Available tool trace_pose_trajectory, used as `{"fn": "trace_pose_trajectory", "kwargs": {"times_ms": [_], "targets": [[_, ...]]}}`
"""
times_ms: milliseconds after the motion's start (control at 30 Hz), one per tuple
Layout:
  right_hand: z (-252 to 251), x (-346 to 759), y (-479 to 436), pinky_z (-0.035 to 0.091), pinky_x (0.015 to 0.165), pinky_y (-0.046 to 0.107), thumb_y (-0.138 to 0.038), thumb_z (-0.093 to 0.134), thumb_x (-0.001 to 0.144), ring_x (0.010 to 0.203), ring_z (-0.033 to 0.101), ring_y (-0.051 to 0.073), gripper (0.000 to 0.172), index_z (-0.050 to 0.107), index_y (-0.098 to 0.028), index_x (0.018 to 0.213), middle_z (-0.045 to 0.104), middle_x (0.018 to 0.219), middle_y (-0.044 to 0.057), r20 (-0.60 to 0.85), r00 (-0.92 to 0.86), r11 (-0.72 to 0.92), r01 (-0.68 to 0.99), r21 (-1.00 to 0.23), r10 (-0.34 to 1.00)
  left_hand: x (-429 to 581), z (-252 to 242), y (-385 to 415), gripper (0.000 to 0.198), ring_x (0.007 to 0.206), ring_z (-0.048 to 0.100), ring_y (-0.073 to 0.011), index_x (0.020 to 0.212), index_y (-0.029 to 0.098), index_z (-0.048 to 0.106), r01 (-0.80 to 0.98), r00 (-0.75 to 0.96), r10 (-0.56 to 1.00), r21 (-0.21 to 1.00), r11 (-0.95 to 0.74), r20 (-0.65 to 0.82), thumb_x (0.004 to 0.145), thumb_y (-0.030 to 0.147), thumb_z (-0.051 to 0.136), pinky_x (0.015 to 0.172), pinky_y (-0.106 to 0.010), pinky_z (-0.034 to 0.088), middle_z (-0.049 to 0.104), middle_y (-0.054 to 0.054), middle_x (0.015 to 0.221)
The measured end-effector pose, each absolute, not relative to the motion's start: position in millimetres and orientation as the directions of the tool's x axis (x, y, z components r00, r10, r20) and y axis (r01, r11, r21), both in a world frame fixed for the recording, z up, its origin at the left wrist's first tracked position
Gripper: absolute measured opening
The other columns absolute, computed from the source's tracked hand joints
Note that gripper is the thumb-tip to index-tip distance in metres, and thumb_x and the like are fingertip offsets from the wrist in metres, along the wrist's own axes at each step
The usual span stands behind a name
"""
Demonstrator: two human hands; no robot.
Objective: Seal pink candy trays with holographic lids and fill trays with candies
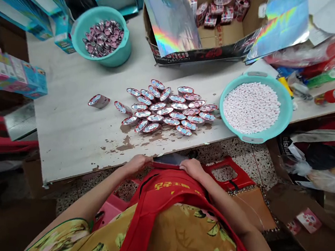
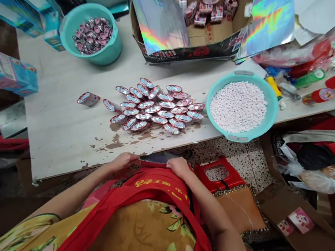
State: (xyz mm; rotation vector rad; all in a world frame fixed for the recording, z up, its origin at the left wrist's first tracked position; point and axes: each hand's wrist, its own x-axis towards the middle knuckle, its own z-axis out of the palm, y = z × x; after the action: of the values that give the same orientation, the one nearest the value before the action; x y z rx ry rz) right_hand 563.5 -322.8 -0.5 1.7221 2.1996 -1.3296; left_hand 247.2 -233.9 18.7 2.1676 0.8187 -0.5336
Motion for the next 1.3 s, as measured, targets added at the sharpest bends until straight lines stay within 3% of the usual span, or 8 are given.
{"fn": "trace_pose_trajectory", "kwargs": {"times_ms": [300,533,600,700,767,867,1000,1300], "targets": [[-2,568,-256,0.046,0.081,0.028,-0.034,0.064,0.098,0.101,0.071,0.022,0.015,0.077,-0.026,0.101,0.08,0.11,0.004,-0.523,-0.123,-0.25,0.772,-0.585,0.844,262,25,-150,0.028,0.092,0.065,-0.0251,0.084,0.02,0.068,0.805,0.558,0.535,0.259,-0.533,-0.634,0.097,0.034,0.048,0.072,-0.029,0.042,0.074,-0.011,0.098],[-14,571,-267,0.054,0.084,0.032,-0.035,0.072,0.091,0.092,0.072,0.022,0.013,0.074,-0.023,0.095,0.079,0.098,0.005,-0.467,-0.014,-0.383,0.55,-0.742,0.884,265,42,-113,0.018,0.088,0.069,-0.0268,0.092,0.022,0.076,0.743,0.511,0.329,0.215,-0.633,-0.794,0.09,0.033,0.062,0.072,-0.03,0.043,0.076,-0.009,0.091],[-17,587,-266,0.057,0.088,0.037,-0.043,0.075,0.086,0.103,0.07,0.025,0.035,0.071,-0.023,0.115,0.074,0.114,0.009,-0.371,0.157,-0.399,0.482,-0.78,0.915,280,51,-87,0.021,0.089,0.069,-0.0267,0.101,0.024,0.076,0.721,0.575,0.354,0.252,-0.646,-0.738,0.091,0.037,0.063,0.074,-0.03,0.045,0.076,-0.008,0.095],[-22,623,-253,0.055,0.102,0.05,-0.062,0.081,0.075,0.136,0.051,0.034,0.096,0.041,-0.021,0.153,0.048,0.15,0.02,-0.155,0.476,-0.411,0.5,-0.762,0.866,326,52,-45,0.039,0.106,0.066,-0.0287,0.121,0.024,0.069,0.644,0.756,0.498,0.348,-0.681,-0.424,0.099,0.052,0.054,0.087,-0.035,0.048,0.073,-0.011,0.118],[-28,646,-239,0.042,0.116,0.06,-0.07,0.085,0.064,0.15,0.032,0.04,0.127,0.022,-0.019,0.162,0.032,0.159,0.024,-0.094,0.473,-0.397,0.596,-0.698,0.876,367,37,-24,0.056,0.127,0.056,-0.0322,0.135,0.022,0.061,0.555,0.828,0.534,0.383,-0.739,-0.171,0.097,0.063,0.053,0.105,-0.044,0.043,0.063,-0.015,0.14],[-40,663,-222,0.028,0.124,0.065,-0.072,0.092,0.049,0.154,0.022,0.045,0.149,0.012,-0.018,0.162,0.022,0.16,0.026,-0.162,0.308,-0.336,0.675,-0.657,0.937,421,5,-14,0.067,0.137,0.047,-0.0361,0.134,0.019,0.061,0.598,0.787,0.61,0.355,-0.719,-0.092,0.094,0.072,0.051,0.118,-0.053,0.031,0.055,-0.018,0.147],[-49,645,-225,0.034,0.122,0.06,-0.059,0.098,0.046,0.15,0.028,0.043,0.144,0.019,-0.016,0.159,0.025,0.153,0.025,-0.223,0.189,-0.291,0.694,-0.659,0.956,444,-24,-27,0.07,0.136,0.047,-0.0376,0.131,0.017,0.062,0.706,0.688,0.717,0.335,-0.624,-0.113,0.093,0.074,0.05,0.12,-0.056,0.023,0.05,-0.021,0.15],[-48,581,-225,0.04,0.12,0.055,-0.042,0.081,0.079,0.144,0.038,0.038,0.102,0.023,-0.014,0.158,0.035,0.147,0.024,-0.235,0.124,-0.248,0.739,-0.627,0.964,416,-23,-23,0.06,0.135,0.047,-0.0353,0.139,0.025,0.059,0.662,0.727,0.677,0.372,-0.651,-0.11,0.098,0.067,0.047,0.126,-0.066,0.002,0.059,-0.015,0.142]]}}
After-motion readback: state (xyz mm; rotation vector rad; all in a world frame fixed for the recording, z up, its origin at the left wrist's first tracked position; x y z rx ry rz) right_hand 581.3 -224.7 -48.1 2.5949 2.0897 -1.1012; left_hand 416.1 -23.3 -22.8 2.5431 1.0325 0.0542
